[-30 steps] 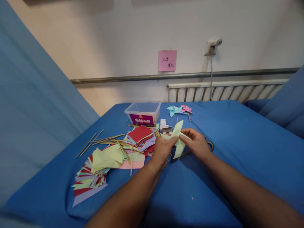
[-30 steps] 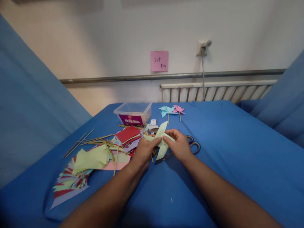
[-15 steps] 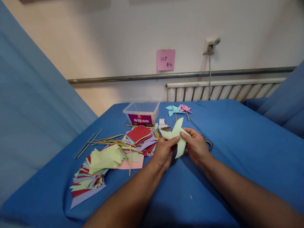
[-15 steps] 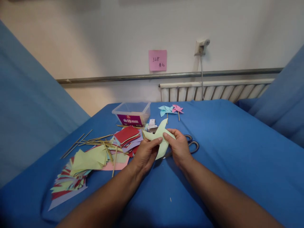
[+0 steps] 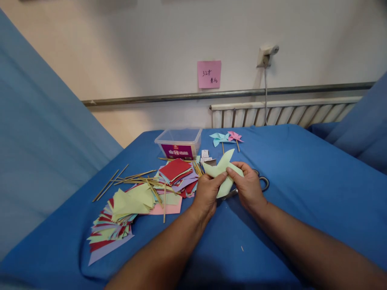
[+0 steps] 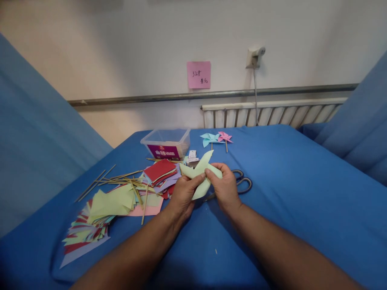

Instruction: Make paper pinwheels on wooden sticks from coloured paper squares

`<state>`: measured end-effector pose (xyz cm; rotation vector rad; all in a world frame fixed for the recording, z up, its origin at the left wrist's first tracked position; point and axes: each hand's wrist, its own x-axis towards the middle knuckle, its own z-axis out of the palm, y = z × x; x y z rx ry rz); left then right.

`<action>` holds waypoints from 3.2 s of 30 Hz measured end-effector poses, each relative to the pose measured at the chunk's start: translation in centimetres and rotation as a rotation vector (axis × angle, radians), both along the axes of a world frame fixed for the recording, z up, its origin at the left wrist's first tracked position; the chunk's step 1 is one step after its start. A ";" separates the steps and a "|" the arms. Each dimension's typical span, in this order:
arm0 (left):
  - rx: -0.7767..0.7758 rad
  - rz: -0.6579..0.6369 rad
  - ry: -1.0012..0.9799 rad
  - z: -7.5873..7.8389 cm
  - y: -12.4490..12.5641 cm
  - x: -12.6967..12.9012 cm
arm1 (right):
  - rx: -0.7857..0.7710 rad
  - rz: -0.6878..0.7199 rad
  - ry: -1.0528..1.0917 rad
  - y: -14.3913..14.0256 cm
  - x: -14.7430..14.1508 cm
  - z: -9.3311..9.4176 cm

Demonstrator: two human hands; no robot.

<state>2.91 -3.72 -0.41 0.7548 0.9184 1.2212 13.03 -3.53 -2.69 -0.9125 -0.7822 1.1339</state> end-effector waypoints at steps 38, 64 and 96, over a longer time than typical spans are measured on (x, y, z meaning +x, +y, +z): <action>0.128 0.527 -0.116 2.6 4.6 -4.8 | 0.051 0.246 -1.709 -0.9 -1.5 0.7; 0.026 0.132 -0.129 2.1 2.4 -2.5 | -0.143 0.881 -0.058 -0.4 0.3 -0.3; 0.055 0.417 -0.023 1.7 3.7 -3.8 | -0.054 0.771 -0.077 -0.1 0.8 -0.5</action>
